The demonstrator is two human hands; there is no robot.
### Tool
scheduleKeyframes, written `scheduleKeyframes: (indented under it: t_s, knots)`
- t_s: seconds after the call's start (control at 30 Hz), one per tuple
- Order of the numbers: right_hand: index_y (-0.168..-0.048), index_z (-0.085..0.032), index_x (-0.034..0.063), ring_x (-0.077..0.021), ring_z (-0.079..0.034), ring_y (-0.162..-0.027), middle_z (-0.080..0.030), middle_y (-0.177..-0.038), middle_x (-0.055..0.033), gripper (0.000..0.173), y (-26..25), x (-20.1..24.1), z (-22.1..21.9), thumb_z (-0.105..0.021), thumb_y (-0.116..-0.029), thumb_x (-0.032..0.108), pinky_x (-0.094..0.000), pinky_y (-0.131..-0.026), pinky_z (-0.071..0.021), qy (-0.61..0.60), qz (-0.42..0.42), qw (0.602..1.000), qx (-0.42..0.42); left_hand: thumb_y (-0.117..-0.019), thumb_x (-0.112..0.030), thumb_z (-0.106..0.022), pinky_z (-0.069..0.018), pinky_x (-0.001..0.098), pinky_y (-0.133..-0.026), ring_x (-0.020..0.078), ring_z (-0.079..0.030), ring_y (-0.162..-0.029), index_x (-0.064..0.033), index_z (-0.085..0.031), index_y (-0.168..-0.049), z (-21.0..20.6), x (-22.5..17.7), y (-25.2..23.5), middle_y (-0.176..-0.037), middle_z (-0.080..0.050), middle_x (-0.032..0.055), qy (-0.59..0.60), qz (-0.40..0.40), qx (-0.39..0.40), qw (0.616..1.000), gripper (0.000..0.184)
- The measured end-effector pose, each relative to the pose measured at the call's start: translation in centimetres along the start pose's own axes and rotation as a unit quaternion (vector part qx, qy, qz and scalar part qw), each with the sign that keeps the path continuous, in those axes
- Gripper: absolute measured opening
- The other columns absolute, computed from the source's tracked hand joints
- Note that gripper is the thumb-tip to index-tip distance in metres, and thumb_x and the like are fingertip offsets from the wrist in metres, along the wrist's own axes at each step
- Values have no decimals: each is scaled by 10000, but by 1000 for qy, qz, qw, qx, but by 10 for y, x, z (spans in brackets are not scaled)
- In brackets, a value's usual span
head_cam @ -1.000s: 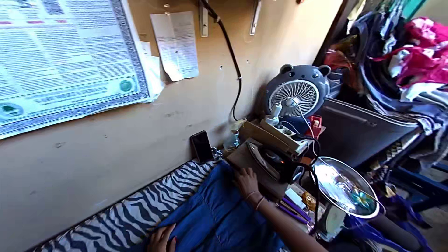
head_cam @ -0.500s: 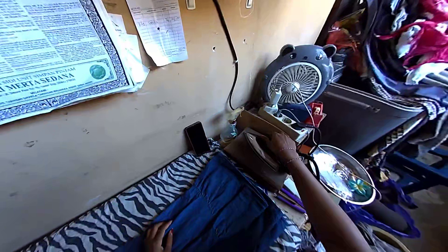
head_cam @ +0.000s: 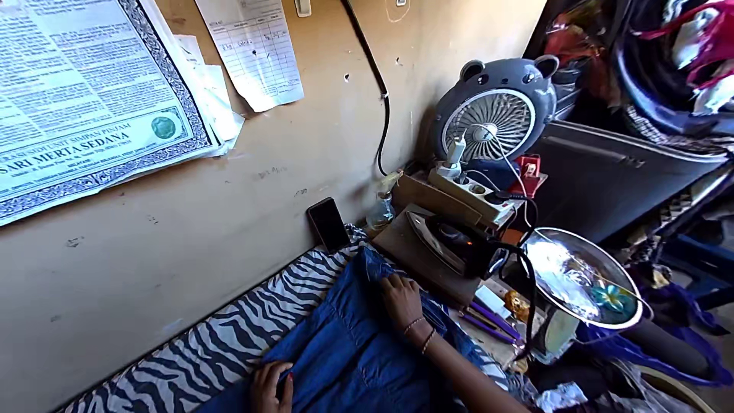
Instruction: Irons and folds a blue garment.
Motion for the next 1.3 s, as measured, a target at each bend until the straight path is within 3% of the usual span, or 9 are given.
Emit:
scheduleKeyframes:
  t_s: [0.1,0.47,0.6,0.73,0.9,1.03,1.13,1.23,1.3]
  knots:
    - [-1209,-722,66,-422,-661,-1088,-683,-1184,-237,326,9,4,-12,-502,-984,-20,-582,-944,-487,5,31,998,-48,-850,-85,-607,-472,587,-931,400,-657,-1021,2,-754,-993,-1,2,4,-1032,-723,183,-6,-5,-6,1000,222]
    - [-1372,-563,-56,-436,-591,-1253,-621,-1311,-300,554,-42,-33,17,-711,-973,299,-586,-1084,-434,-251,-136,954,93,-875,-145,-628,-505,472,-942,293,-663,-1007,-33,-769,-954,5,-1,-5,-991,-723,123,43,20,-43,998,197]
    - [-1243,-610,-71,-323,-672,-980,-686,-1074,-241,394,-22,-48,54,-720,-948,166,-506,-912,-532,-320,-57,946,18,-924,-175,-623,-455,340,-1061,182,-605,-1154,-70,-758,-920,30,-15,-6,-1107,-697,68,87,-24,-51,995,171]
    - [-1369,-488,7,-206,-655,-710,-689,-878,-144,550,33,-74,79,-738,-904,157,-434,-703,-566,-313,-15,949,47,-978,-197,-562,-507,474,-965,223,-687,-1042,-65,-720,-963,43,-26,1,-1031,-737,72,22,-72,43,996,206]
    - [-1275,-686,52,-475,-659,-959,-697,-1038,-279,306,61,-82,64,-645,-1001,184,-690,-885,-475,-87,-51,970,222,-947,-311,-660,-510,534,-989,304,-660,-1162,-79,-727,-1192,19,-84,-30,-1212,-711,103,-31,-131,107,985,344]
    - [-1233,-702,1,-580,-500,-1275,-608,-1272,-359,302,67,-31,94,-623,-1012,191,-757,-1004,-367,24,-65,992,108,-922,-467,-685,-179,709,-1185,333,-271,-1540,-214,-544,-1493,-52,-128,-37,-1617,-415,25,-12,-150,284,947,641]
    - [-1239,-717,36,-457,-605,-1255,-675,-1277,-240,347,58,18,73,-594,-1024,280,-650,-1024,-479,1,157,985,-70,-896,-556,-671,2,831,-1101,402,-71,-1572,-328,-503,-1517,-89,-128,-28,-1676,-297,-21,-16,-155,324,933,683]
    - [-1602,-331,38,-381,-200,-1573,-271,-1676,-204,803,42,-10,-16,-419,-1034,599,-688,-1232,-70,29,147,986,76,-899,-599,-636,-70,816,-1117,410,-175,-1554,-293,-511,-1516,-77,-116,-19,-1642,-371,-30,-41,-146,275,949,700]
    - [-1537,-451,11,-386,-315,-1533,-398,-1613,-214,772,33,-30,-12,-445,-1027,591,-715,-1220,-84,32,109,993,28,-939,-602,-574,-131,795,-1127,387,-243,-1540,-263,-496,-1530,-57,-96,-18,-1644,-366,-11,-78,-112,252,958,685]
Point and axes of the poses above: each hand's wrist, its own y-axis away from the middle knuckle, its own z-axis out of the back of the hand, x = y × z, the point moved 5 cm from there along -y, towards the middle knuckle
